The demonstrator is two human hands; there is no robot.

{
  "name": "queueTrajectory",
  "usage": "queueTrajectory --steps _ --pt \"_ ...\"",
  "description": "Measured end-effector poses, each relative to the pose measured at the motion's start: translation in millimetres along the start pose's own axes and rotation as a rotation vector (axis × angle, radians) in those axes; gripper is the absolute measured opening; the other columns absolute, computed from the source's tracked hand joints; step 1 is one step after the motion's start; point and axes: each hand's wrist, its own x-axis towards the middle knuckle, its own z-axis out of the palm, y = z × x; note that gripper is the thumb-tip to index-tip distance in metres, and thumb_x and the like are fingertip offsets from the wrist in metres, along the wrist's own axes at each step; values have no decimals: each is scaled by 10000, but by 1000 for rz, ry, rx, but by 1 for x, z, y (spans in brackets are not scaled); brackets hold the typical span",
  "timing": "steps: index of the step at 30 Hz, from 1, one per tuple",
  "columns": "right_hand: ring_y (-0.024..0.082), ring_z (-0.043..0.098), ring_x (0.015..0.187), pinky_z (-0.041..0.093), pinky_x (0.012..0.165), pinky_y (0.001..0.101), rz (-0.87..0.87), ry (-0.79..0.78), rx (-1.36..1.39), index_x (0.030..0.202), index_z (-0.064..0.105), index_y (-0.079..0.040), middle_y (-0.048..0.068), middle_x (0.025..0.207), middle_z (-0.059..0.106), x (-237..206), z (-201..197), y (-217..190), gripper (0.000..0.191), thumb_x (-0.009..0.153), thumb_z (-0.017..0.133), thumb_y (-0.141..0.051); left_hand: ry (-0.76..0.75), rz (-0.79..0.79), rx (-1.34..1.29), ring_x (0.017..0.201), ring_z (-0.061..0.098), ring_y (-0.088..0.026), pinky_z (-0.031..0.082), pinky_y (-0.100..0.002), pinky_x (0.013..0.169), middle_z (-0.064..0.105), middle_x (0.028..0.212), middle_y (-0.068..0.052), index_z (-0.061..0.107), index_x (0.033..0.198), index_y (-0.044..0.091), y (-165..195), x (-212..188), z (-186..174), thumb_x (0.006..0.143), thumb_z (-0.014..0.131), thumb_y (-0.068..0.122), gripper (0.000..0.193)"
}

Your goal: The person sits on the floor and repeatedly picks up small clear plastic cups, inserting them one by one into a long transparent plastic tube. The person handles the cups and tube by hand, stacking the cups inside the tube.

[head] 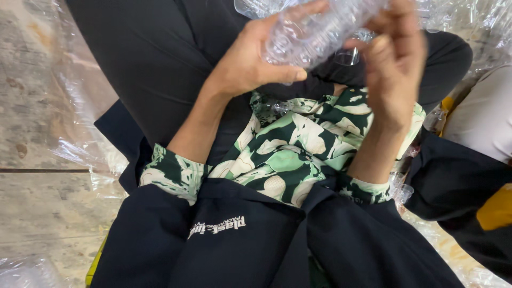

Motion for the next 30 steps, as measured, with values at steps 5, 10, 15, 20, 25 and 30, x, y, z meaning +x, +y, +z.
queueTrajectory --steps 5,10,15,20,25,30 --pt "133 656 978 550 858 240 -62 229 -650 1254 645 -20 80 1131 694 -7 -32 -15 171 1141 730 -116 120 -5 150 1173 647 -129 525 -294 1096 679 1275 -53 574 1376 -14 -10 -3 -6 933 930 138 588" --pt "172 689 1121 543 971 303 -75 142 -1060 1283 586 4 129 1179 713 -26 -21 8 461 907 851 28 187 7 344 1097 679 -131 550 -309 1067 709 1223 -59 602 1329 -12 -17 -7 -7 907 966 168 585" --pt "203 692 1173 554 1081 314 30 241 -465 1348 519 -36 156 1220 697 -36 -27 15 399 1051 782 7 165 19 305 1110 658 -125 540 -285 1044 691 1210 -58 591 1366 -13 -16 -5 -4 920 932 136 581" --pt "252 723 1152 604 1050 350 196 211 152 1407 440 -60 203 1256 693 -47 -43 9 383 1160 694 -206 136 -11 187 1177 614 -124 498 -296 1085 655 1267 -38 579 1352 -4 -13 -1 3 861 870 102 580" --pt "283 727 1096 618 968 362 206 178 348 1409 396 -56 262 1235 690 -48 -55 10 459 1111 625 -319 91 1 352 1074 643 -125 519 -268 1006 679 1184 -47 634 1327 9 -13 -3 1 873 890 73 525" --pt "264 713 1133 617 937 360 70 170 356 1464 382 -91 219 1256 636 -47 -59 3 486 1120 654 -300 97 -13 416 1043 690 -135 549 -310 1037 734 1200 -74 652 1338 27 -17 -4 1 844 881 86 548"
